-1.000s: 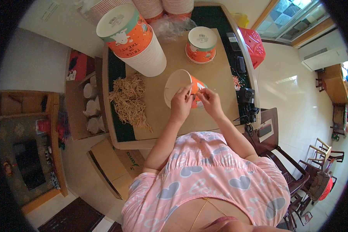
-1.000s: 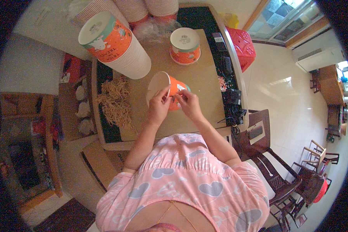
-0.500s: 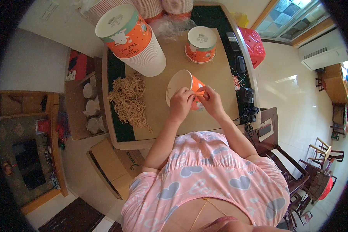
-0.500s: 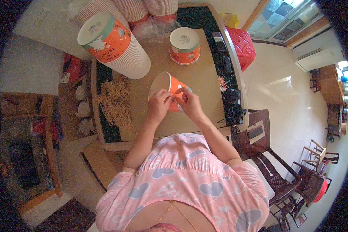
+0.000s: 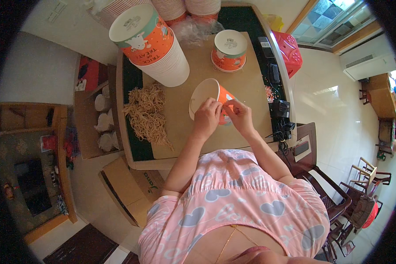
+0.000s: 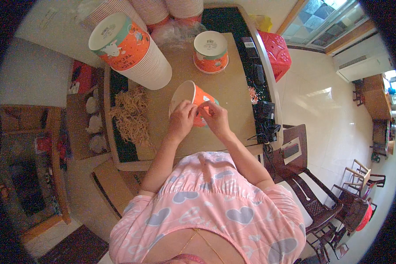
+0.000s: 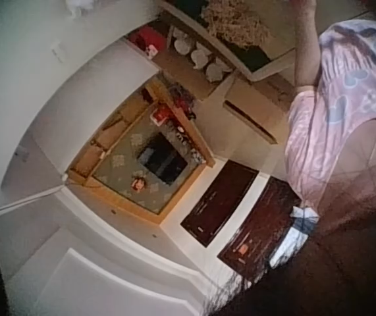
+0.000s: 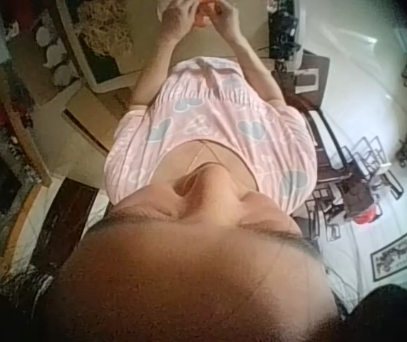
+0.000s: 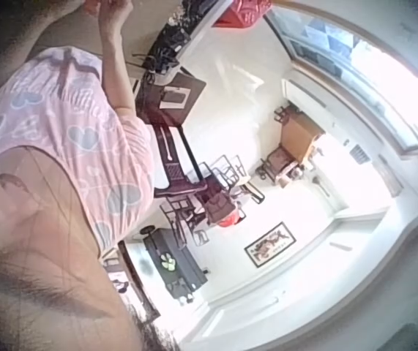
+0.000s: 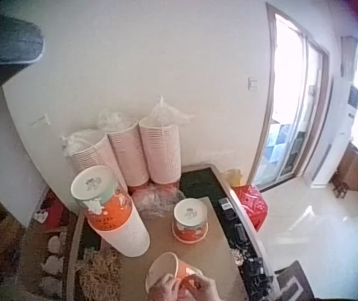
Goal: Filling decorative buckets with shredded paper material.
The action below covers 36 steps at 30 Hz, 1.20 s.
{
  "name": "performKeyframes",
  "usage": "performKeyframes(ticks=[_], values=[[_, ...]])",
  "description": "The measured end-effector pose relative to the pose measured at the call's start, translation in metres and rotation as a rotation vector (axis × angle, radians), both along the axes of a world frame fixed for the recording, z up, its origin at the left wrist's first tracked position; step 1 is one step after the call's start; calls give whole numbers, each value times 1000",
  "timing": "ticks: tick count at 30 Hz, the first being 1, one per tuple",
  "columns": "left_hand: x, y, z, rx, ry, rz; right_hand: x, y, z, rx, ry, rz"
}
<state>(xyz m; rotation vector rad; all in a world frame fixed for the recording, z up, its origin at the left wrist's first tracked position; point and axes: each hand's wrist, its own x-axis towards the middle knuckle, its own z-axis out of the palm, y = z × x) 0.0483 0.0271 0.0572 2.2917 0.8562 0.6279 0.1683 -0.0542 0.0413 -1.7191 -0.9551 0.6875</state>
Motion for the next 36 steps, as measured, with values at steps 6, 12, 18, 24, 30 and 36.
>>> performKeyframes(ticks=[6, 12, 18, 24, 30, 36], values=[[1, -2, -7, -446, -228, 173, 0, 10, -14, 204, -57, -54], [-2, 0, -11, -458, -213, 121, -5, 12, -5, 174, -123, -62], [-1, 0, -20, -499, -230, 118, -5, 11, 2, 115, -197, -55], [0, -1, -23, -541, -258, 105, -5, 11, 0, 112, -226, -48], [1, -2, -19, -535, -264, 105, -4, 11, -1, 99, -233, -43], [3, -2, -15, -513, -269, 83, -3, 9, 0, 75, -264, -24]])
